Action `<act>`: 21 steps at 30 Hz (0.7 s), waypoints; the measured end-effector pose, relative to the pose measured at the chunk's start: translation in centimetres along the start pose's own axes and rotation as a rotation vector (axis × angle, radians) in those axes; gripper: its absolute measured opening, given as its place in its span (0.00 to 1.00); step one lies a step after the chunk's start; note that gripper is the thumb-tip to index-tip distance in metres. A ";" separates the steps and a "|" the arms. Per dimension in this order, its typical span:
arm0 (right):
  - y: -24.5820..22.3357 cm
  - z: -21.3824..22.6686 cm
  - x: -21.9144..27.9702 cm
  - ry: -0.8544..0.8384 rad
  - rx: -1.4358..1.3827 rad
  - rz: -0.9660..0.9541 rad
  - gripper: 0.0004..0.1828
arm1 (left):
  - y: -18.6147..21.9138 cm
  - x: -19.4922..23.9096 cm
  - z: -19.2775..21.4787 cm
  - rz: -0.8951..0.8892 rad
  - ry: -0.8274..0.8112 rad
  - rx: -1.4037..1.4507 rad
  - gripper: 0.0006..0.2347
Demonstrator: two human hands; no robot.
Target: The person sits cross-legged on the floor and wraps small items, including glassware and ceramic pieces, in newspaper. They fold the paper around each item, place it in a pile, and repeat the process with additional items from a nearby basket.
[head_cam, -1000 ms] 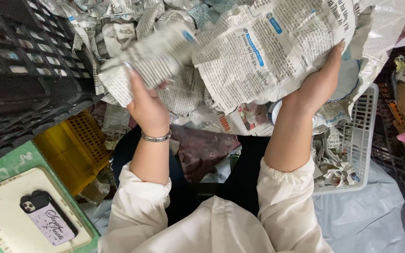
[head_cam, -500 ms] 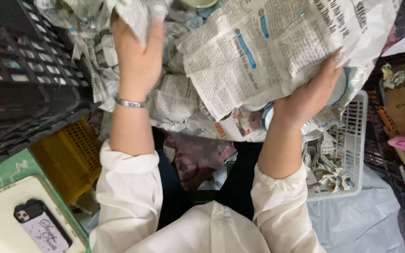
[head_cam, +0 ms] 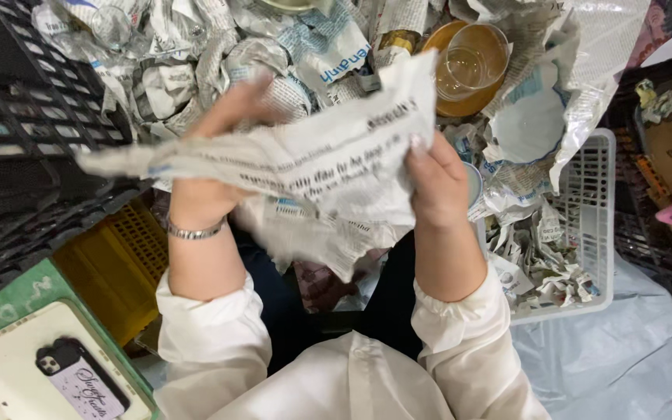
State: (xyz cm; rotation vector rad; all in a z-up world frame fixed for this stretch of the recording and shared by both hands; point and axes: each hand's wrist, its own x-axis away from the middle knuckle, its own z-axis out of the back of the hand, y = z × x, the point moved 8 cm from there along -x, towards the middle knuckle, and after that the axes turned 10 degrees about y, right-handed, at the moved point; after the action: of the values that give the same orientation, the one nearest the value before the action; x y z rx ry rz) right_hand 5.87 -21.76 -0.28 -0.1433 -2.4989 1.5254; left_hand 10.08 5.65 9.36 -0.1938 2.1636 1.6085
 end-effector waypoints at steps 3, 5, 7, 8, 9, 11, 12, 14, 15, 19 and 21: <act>-3.2 -1.1 -1.6 -0.017 0.217 0.189 0.17 | -2.8 4.7 3.0 0.415 0.390 -0.145 0.08; -6.2 -1.6 -2.8 -0.030 0.446 0.413 0.14 | -3.3 6.8 4.3 0.454 0.604 -0.220 0.09; -8.6 -1.8 -3.4 0.066 0.903 0.655 0.15 | -2.7 6.3 3.4 0.308 0.532 -0.230 0.09; -9.6 -1.6 -3.5 0.177 1.245 0.775 0.20 | -2.2 5.9 3.1 0.237 0.498 -0.237 0.11; -9.9 -1.0 -3.7 0.227 1.315 0.754 0.24 | -2.1 5.7 3.1 0.239 0.490 -0.292 0.10; -9.6 0.4 -4.1 0.327 1.452 0.706 0.32 | -1.8 5.2 2.9 0.245 0.470 -0.403 0.09; -9.1 0.9 -4.4 0.335 1.500 0.686 0.32 | -1.4 5.0 2.8 0.232 0.458 -0.434 0.09; -7.8 2.0 -5.3 0.353 1.597 0.644 0.32 | -0.8 4.6 2.4 0.207 0.430 -0.494 0.10; -7.2 2.6 -5.7 0.374 1.614 0.639 0.28 | -0.7 4.5 2.3 0.208 0.432 -0.485 0.11; -5.5 4.6 -7.5 0.448 1.631 0.585 0.16 | -0.8 4.5 2.8 0.248 0.450 -0.516 0.11; -5.3 4.9 -7.9 0.458 1.618 0.585 0.13 | -0.7 4.6 3.0 0.251 0.453 -0.532 0.11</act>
State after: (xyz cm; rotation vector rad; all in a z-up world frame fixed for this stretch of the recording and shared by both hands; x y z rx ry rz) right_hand 12.60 -30.02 1.26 -0.7996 -0.3892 2.7236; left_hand 6.98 8.92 6.06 -0.5047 2.0709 2.4677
